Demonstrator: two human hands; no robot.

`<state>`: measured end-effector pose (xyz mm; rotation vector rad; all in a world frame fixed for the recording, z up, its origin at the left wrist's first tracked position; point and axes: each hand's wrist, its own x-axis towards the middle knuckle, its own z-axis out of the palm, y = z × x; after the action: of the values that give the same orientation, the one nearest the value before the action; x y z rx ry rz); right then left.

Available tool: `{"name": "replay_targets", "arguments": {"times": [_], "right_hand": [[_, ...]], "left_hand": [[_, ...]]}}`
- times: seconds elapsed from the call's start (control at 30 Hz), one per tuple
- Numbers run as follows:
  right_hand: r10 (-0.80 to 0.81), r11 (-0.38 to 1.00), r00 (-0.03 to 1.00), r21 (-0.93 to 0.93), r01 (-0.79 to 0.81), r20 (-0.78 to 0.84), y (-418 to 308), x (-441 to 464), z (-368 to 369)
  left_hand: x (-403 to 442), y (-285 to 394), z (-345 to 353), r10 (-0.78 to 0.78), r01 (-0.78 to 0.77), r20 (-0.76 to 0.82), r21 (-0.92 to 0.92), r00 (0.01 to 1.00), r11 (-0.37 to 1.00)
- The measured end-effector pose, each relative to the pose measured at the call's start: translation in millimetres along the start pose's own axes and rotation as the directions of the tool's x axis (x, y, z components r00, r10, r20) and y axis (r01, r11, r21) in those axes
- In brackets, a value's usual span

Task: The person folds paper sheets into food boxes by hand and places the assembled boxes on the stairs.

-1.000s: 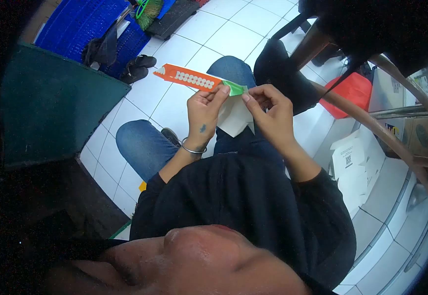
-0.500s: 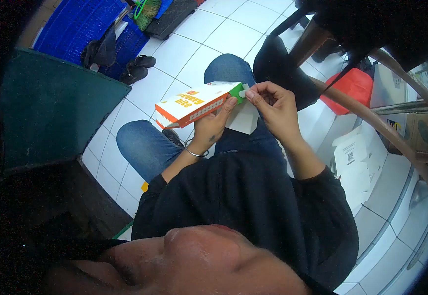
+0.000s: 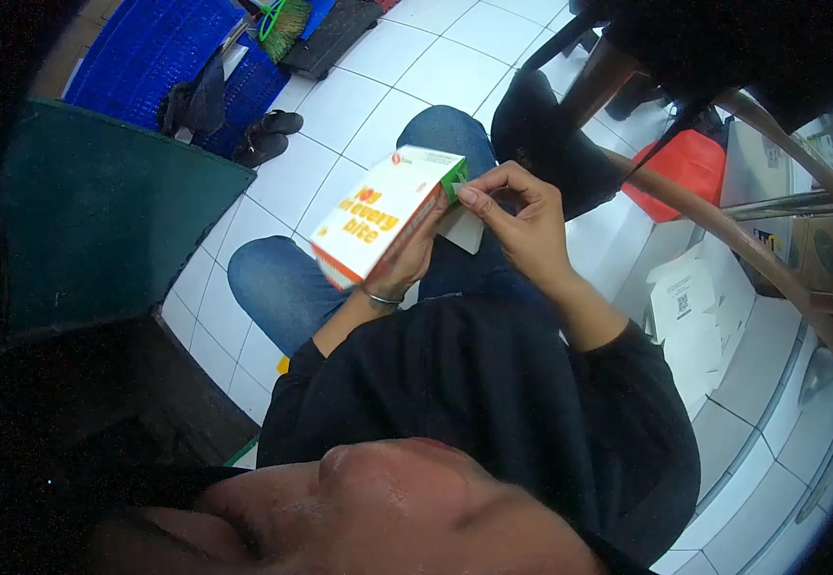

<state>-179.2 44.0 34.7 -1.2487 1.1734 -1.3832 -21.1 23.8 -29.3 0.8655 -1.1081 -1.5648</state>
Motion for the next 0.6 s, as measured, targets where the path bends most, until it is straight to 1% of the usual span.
{"name": "replay_targets", "arguments": {"times": [0.03,0.13,0.27,0.3,0.33,0.37,0.4,0.43,0.47,0.5,0.53,0.57,0.6], "right_hand": [[-0.022,1.000,1.000,0.013,0.022,-0.008,2,-1,1],[-0.112,0.991,0.994,-0.068,0.112,0.000,6,3,0],[-0.114,0.993,0.992,-0.027,0.116,0.044,7,3,3],[-0.116,0.993,0.991,-0.010,0.117,0.069,11,3,1],[-0.117,0.993,0.989,0.006,0.117,0.094,15,3,0],[-0.135,0.990,0.987,-0.031,0.138,0.089,18,3,1],[-0.153,0.985,0.985,-0.067,0.159,0.082,21,2,3],[-0.172,0.978,0.982,-0.103,0.179,0.075,22,2,5],[-0.163,0.975,0.979,-0.134,0.179,0.123,22,2,7],[-0.151,0.970,0.974,-0.165,0.180,0.171,20,3,10],[-0.138,0.964,0.965,-0.194,0.182,0.221,18,3,12],[-0.172,0.956,0.929,-0.170,0.238,0.329,16,1,13],[-0.061,0.995,0.945,-0.051,0.082,0.320,20,-1,13]], "left_hand": [[2,-10,4,-0.047,0.053,0.026,-0.361,0.999,0.931],[1,7,12,-0.097,0.081,-0.007,-0.489,0.995,0.868],[2,-4,8,-0.014,0.006,-0.032,-0.242,0.999,0.970],[1,-6,6,0.084,-0.089,-0.045,-0.123,0.995,0.988],[-1,-7,1,0.110,-0.108,-0.030,0.039,0.994,0.993],[-5,7,0,0.131,-0.127,-0.010,0.202,0.991,0.971],[-6,15,-1,0.149,-0.145,0.016,0.359,0.989,0.922],[-2,12,-2,0.122,-0.108,-0.051,0.222,0.991,0.969],[3,18,-1,0.085,-0.076,-0.114,0.078,0.990,0.994],[5,25,0,0.068,-0.081,-0.060,-0.240,0.996,0.967],[5,34,3,0.030,-0.019,0.020,-0.420,0.999,0.907],[8,31,-1,-0.007,0.028,0.061,-0.349,0.998,0.937],[11,23,-9,-0.048,0.073,0.097,-0.276,0.994,0.959]]}}
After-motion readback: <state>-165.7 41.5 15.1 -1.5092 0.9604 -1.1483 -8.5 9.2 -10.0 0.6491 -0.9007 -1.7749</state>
